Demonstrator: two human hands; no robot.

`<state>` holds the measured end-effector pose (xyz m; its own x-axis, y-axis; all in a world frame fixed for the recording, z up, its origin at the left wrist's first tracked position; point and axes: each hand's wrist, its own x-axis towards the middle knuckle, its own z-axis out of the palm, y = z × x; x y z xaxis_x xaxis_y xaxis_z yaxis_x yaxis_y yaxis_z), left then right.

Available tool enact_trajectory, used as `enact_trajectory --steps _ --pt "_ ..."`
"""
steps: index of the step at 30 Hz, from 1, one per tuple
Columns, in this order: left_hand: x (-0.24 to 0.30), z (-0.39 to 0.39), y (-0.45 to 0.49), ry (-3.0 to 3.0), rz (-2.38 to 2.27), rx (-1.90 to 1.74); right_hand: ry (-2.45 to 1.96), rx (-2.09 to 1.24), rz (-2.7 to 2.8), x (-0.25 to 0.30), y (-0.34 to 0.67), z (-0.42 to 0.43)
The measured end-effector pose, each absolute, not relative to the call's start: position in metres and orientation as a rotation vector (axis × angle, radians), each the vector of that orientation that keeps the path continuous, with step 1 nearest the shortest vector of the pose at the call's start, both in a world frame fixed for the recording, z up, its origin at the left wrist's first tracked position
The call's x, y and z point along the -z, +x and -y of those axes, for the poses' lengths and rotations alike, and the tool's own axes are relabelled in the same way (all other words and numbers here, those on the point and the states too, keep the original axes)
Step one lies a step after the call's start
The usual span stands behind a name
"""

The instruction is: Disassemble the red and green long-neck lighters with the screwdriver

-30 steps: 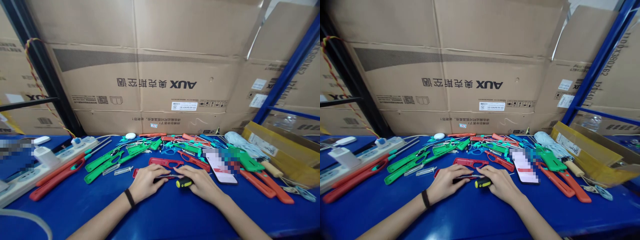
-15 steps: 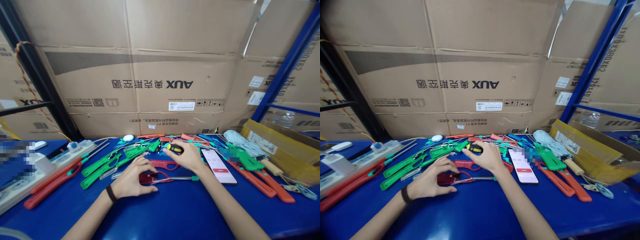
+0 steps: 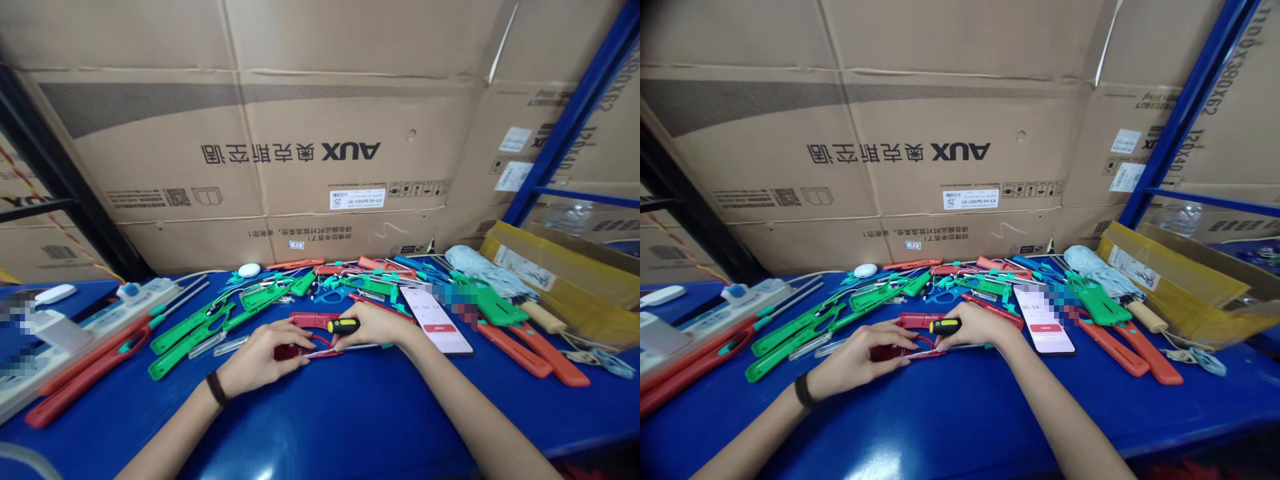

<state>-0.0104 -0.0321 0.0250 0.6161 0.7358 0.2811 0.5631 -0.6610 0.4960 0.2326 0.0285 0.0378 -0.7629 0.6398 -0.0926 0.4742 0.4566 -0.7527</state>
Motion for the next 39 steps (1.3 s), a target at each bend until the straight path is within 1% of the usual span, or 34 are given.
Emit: enact_trajectory --steps 3,8,12,16,20,24,27,28,30,32,34,36,39 --pt "-0.024 0.031 -0.010 2.455 -1.063 -0.651 -1.074 -1.253 2.503 -0.042 0.228 -0.033" --pt "-0.027 0.034 -0.008 2.460 -1.084 -0.638 -1.124 -1.170 2.571 -0.047 0.227 -0.034" --pt "-0.027 0.036 -0.007 2.455 -1.089 -0.646 -1.035 -0.971 2.604 -0.045 0.227 -0.031" --pt "-0.024 0.036 -0.005 2.450 -1.094 -0.647 -0.835 -0.793 2.550 -0.040 0.215 -0.019" --pt "-0.034 0.036 -0.011 2.494 -1.070 -0.642 -0.721 -0.636 2.593 -0.034 0.200 -0.005" --pt "-0.059 0.035 -0.033 2.493 -1.211 -0.783 -0.697 -0.566 2.615 -0.027 0.196 -0.002" --pt "-0.073 0.035 -0.056 2.397 -1.491 -0.978 -0.695 -0.587 2.594 -0.024 0.197 -0.005" --pt "-0.074 0.035 -0.064 2.387 -1.564 -0.938 -0.699 -0.597 2.589 -0.024 0.197 -0.005" --pt "-0.071 0.039 -0.078 2.429 -1.642 -0.749 -0.708 -0.628 2.577 -0.023 0.196 -0.005" --pt "-0.061 0.043 -0.090 2.505 -1.686 -0.552 -0.708 -0.669 2.564 -0.023 0.195 -0.004" --pt "-0.050 0.047 -0.099 2.552 -1.735 -0.437 -0.698 -0.708 2.547 -0.023 0.194 -0.003" --pt "-0.041 0.051 -0.103 2.581 -1.753 -0.408 -0.680 -0.739 2.522 -0.022 0.193 -0.002" --pt "-0.038 0.056 -0.095 2.603 -1.731 -0.531 -0.656 -0.760 2.478 -0.019 0.192 -0.003"
